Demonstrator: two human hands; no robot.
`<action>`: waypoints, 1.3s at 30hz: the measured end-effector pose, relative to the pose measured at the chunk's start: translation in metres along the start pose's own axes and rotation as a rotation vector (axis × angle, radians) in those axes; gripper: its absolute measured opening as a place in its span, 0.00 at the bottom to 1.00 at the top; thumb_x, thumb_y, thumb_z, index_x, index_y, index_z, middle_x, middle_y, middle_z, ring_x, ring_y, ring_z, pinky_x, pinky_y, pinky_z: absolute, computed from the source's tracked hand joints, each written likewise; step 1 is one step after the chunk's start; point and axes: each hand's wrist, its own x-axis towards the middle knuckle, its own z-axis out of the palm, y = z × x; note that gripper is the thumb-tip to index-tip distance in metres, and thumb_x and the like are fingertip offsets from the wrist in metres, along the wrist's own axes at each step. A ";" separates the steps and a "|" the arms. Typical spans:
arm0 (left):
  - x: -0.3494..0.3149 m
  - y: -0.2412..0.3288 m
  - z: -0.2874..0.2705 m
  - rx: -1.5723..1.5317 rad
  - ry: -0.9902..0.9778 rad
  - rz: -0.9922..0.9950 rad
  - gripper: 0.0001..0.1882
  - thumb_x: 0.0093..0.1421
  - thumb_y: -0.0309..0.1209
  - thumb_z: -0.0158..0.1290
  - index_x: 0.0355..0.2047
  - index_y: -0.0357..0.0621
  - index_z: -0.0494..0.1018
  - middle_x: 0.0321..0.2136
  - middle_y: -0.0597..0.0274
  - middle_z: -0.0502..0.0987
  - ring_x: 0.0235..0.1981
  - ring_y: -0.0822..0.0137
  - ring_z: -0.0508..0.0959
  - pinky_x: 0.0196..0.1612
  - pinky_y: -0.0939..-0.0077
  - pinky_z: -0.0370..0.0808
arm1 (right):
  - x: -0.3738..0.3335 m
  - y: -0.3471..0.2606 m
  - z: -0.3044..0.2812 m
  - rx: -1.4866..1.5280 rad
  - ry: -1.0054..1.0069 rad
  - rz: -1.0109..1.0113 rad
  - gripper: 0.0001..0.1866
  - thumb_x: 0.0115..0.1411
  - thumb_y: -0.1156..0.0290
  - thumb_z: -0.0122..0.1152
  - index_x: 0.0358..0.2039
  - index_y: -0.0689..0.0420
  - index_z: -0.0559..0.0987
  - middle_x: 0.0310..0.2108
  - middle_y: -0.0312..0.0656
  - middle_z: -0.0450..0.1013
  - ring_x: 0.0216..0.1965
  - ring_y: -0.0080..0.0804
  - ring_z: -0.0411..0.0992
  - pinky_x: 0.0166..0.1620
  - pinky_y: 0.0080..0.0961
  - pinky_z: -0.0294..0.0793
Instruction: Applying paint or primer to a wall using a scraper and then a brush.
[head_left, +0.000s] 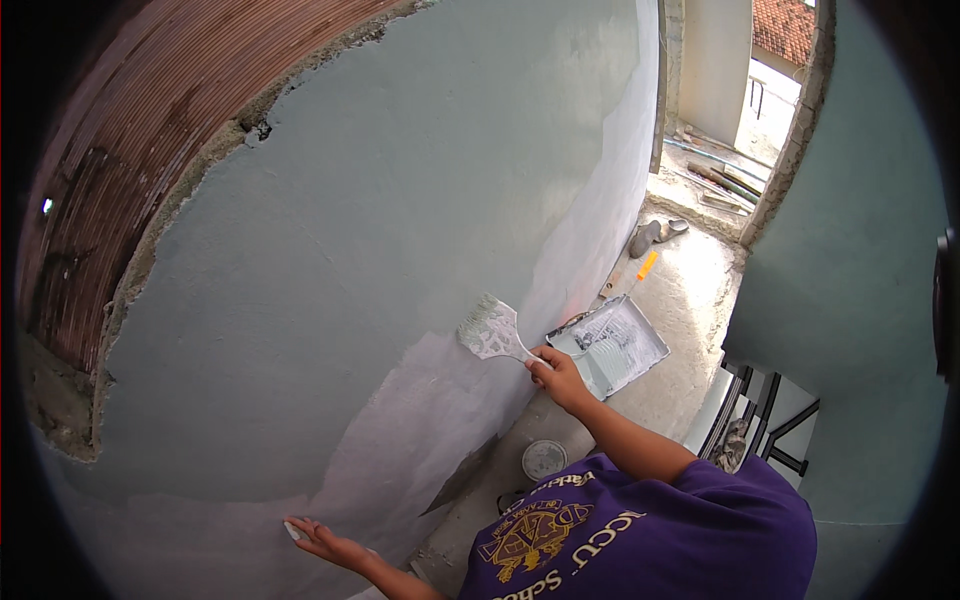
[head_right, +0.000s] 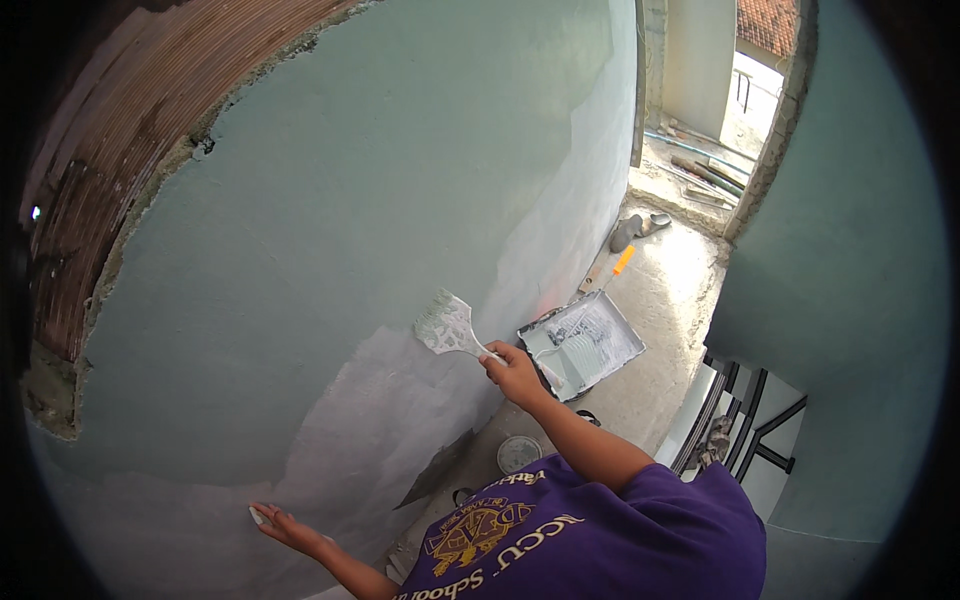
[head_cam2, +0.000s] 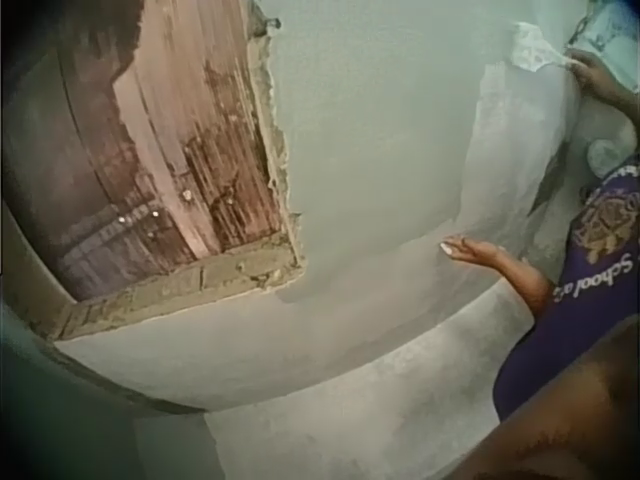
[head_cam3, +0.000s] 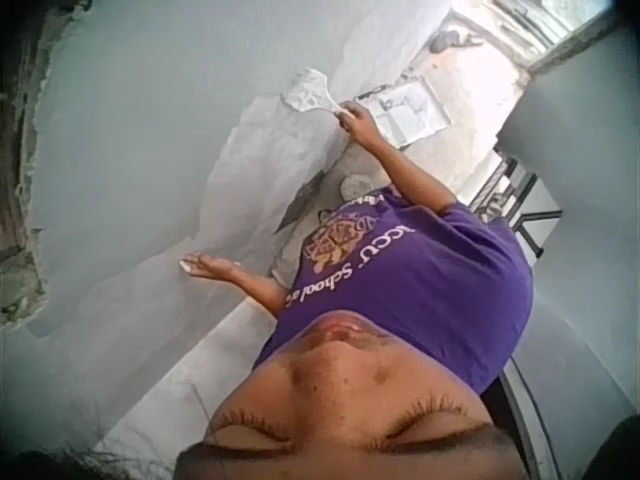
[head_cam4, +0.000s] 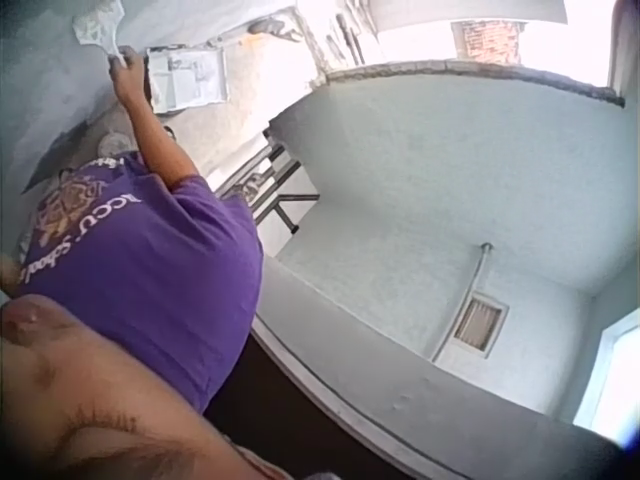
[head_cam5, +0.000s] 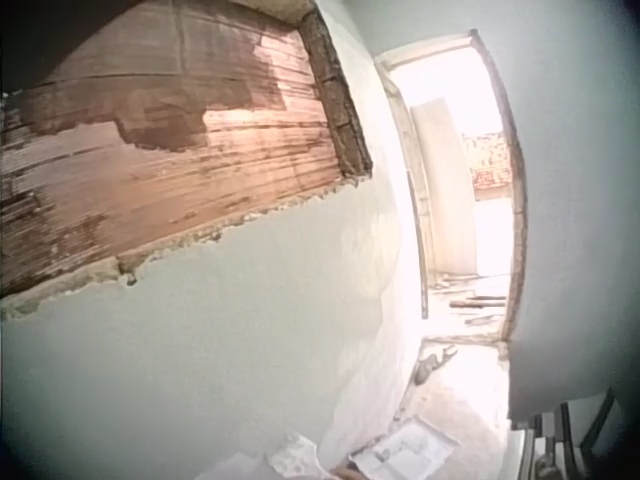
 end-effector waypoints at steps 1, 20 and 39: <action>0.000 0.002 0.002 -0.008 -0.006 0.000 0.32 0.61 0.34 0.39 0.65 0.37 0.53 0.65 0.51 0.56 0.62 0.55 0.63 0.62 0.66 0.56 | 0.000 0.009 -0.003 -0.012 0.029 0.024 0.07 0.61 0.69 0.56 0.35 0.60 0.76 0.21 0.28 0.65 0.21 0.14 0.61 0.26 0.15 0.60; 0.001 0.004 -0.001 -0.027 -0.007 0.000 0.32 0.60 0.34 0.39 0.64 0.35 0.51 0.65 0.56 0.58 0.63 0.54 0.62 0.62 0.66 0.54 | 0.000 0.014 -0.001 -0.133 0.089 -0.006 0.07 0.60 0.70 0.56 0.35 0.60 0.76 0.21 0.29 0.66 0.21 0.15 0.62 0.26 0.16 0.61; -0.002 0.020 -0.004 0.000 -0.010 -0.042 0.34 0.60 0.39 0.41 0.65 0.41 0.53 0.64 0.55 0.58 0.63 0.56 0.62 0.62 0.62 0.53 | -0.008 0.008 0.021 -0.326 0.130 -0.015 0.09 0.60 0.67 0.55 0.34 0.60 0.76 0.21 0.30 0.67 0.22 0.16 0.64 0.27 0.17 0.63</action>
